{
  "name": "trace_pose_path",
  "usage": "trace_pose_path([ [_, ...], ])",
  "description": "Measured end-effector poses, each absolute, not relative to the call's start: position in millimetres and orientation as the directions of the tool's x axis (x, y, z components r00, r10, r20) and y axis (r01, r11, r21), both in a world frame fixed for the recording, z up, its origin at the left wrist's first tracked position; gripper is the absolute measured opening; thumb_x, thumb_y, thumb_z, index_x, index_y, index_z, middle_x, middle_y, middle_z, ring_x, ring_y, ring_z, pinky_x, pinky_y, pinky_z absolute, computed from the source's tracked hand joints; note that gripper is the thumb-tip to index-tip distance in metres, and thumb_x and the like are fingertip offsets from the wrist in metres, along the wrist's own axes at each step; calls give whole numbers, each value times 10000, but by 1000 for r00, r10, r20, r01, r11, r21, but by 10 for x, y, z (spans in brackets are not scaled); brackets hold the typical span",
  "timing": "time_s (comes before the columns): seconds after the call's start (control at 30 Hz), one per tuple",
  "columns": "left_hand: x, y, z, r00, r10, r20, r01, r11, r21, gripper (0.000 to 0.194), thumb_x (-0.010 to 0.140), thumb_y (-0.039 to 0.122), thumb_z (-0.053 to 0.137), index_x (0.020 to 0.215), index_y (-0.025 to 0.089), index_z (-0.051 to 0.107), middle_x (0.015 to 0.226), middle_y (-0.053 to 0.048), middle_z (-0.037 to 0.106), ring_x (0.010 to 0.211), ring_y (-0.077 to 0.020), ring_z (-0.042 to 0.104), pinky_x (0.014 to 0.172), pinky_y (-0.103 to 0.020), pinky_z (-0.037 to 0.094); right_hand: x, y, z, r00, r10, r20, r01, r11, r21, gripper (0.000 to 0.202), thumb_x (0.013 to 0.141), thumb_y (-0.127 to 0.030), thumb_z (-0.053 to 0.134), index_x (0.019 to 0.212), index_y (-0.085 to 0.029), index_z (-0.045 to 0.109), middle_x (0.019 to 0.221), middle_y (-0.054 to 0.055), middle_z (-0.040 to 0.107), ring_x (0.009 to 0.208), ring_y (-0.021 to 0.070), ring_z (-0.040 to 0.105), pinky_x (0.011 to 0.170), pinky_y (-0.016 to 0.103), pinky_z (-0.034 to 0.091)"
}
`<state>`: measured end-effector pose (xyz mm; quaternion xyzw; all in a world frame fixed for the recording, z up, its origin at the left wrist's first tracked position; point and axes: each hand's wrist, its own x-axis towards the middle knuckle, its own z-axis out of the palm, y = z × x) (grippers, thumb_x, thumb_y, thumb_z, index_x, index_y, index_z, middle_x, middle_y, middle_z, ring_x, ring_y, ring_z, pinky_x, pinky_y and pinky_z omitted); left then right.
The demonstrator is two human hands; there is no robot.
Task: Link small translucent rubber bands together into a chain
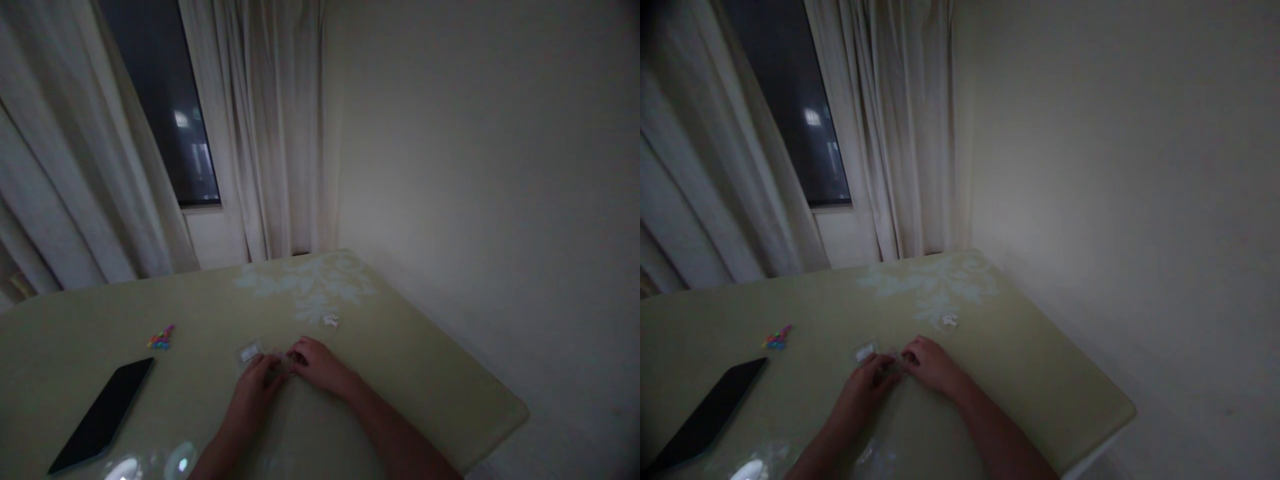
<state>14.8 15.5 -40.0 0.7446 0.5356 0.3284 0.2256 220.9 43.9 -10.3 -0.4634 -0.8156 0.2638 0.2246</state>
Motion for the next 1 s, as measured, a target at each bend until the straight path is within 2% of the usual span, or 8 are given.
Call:
trace_pose_path([
  [0.2,3,215,-318,166,968,187,501,-246,829,359,821,375,653,1107,171,726,1001,-100,776,797,-249,731,736,-358,581,2205,432,-72,-455,881,131,656,432,-619,161,914,-178,722,1070,-181,761,1037,61,706,930,179,654,844,250,468],
  [0.33,-38,215,-208,193,971,138,475,-216,853,314,828,354,626,1056,171,740,948,-88,794,802,-244,747,731,-334,576,2242,444,-70,-443,885,142,665,431,-610,127,935,-136,676,1016,-181,764,1017,59,707,930,173,652,844,248,464],
  [0.47,-33,178,-196,196,966,170,600,-255,758,271,901,356,577,1013,194,763,908,-65,792,798,-236,736,736,-324,557,2249,465,-94,-438,880,181,645,448,-619,124,961,-137,651,979,-172,768,995,60,714,952,176,652,877,253,463],
  [0.63,32,115,-268,200,930,308,775,-343,531,239,963,269,524,977,245,762,1008,-62,765,993,-243,705,878,-346,538,2232,491,-120,-410,885,220,612,445,-653,168,1002,-152,602,1020,-156,770,1018,81,722,987,179,656,914,264,466],
  [0.83,80,100,-279,304,887,346,770,-443,459,299,998,255,499,1148,222,755,1195,-103,738,1122,-279,665,988,-413,531,2237,494,-134,-331,918,218,687,393,-612,171,1008,-179,598,1036,-175,767,1056,85,713,1007,191,659,916,274,468],
  [1.0,67,92,-246,349,881,321,765,-465,445,264,986,257,528,1011,234,790,1066,-91,765,1020,-275,676,938,-402,525,2292,496,-148,-246,944,218,764,328,-555,175,1015,-192,574,1065,-178,742,1070,86,705,992,208,659,896,294,473],
])
